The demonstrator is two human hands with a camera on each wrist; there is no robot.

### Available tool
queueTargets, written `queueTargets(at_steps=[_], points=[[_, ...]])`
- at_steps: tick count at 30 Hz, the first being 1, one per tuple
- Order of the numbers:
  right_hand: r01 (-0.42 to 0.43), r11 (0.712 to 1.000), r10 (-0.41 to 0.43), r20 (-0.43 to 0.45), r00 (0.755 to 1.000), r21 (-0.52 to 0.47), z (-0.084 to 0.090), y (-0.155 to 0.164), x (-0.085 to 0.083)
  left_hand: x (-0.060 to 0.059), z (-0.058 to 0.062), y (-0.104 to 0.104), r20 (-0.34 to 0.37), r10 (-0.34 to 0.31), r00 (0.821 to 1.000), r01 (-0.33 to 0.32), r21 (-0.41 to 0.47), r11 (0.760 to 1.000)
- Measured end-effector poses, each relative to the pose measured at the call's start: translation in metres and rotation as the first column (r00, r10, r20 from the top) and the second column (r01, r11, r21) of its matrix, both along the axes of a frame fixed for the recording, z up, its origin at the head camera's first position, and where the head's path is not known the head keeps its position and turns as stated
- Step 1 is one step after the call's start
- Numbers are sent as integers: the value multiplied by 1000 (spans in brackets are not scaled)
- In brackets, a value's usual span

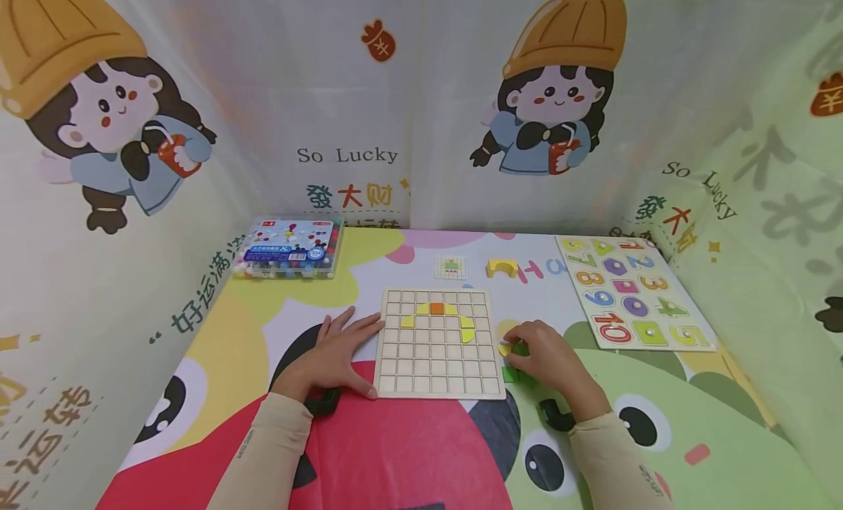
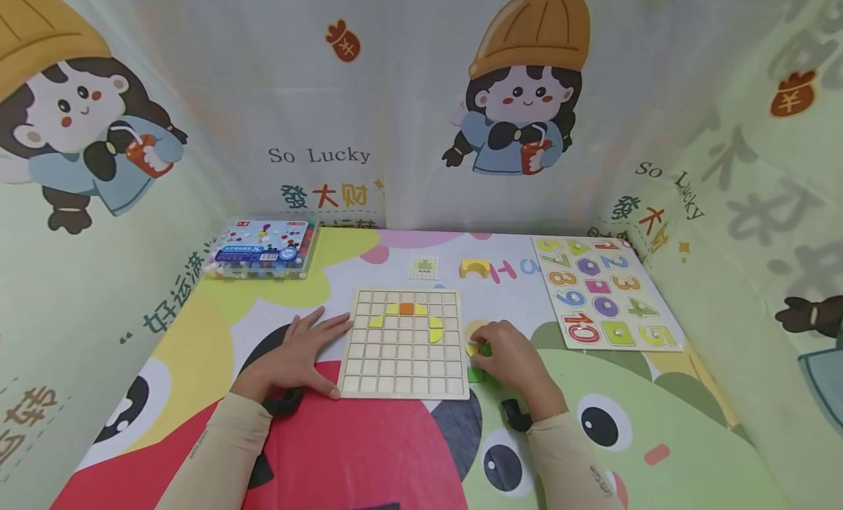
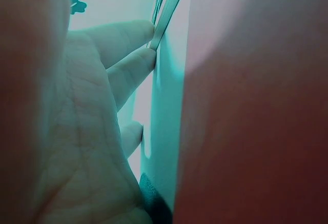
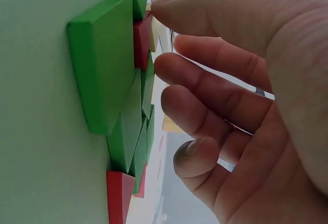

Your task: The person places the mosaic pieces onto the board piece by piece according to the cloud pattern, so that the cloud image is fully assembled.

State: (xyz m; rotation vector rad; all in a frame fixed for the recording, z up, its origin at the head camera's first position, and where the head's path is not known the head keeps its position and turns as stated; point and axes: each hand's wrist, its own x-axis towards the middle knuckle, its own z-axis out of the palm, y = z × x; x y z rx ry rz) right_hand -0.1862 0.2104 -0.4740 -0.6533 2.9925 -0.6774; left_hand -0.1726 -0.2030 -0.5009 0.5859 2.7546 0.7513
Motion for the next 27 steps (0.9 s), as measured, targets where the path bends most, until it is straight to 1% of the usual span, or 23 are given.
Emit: queueTargets(at_steps=[5, 15, 21, 27], points=[[-3, 1000, 4, -3, 1000, 16, -3, -1, -1, -1, 0, 0, -3, -6, 1000, 6, -7, 1000], [-46, 998, 47, -24, 999, 36, -7, -2, -1, 1, 1, 0, 8, 0, 1000, 0, -1, 1000], [-52, 998, 54, -46, 997, 47, -8, -2, -1, 1, 2, 0, 9, 4, 1000, -4, 5, 1000], [-53, 998, 55, -50, 997, 42, -10, -2, -1, 0, 0, 0, 5, -1, 1000, 1, 3, 1000]])
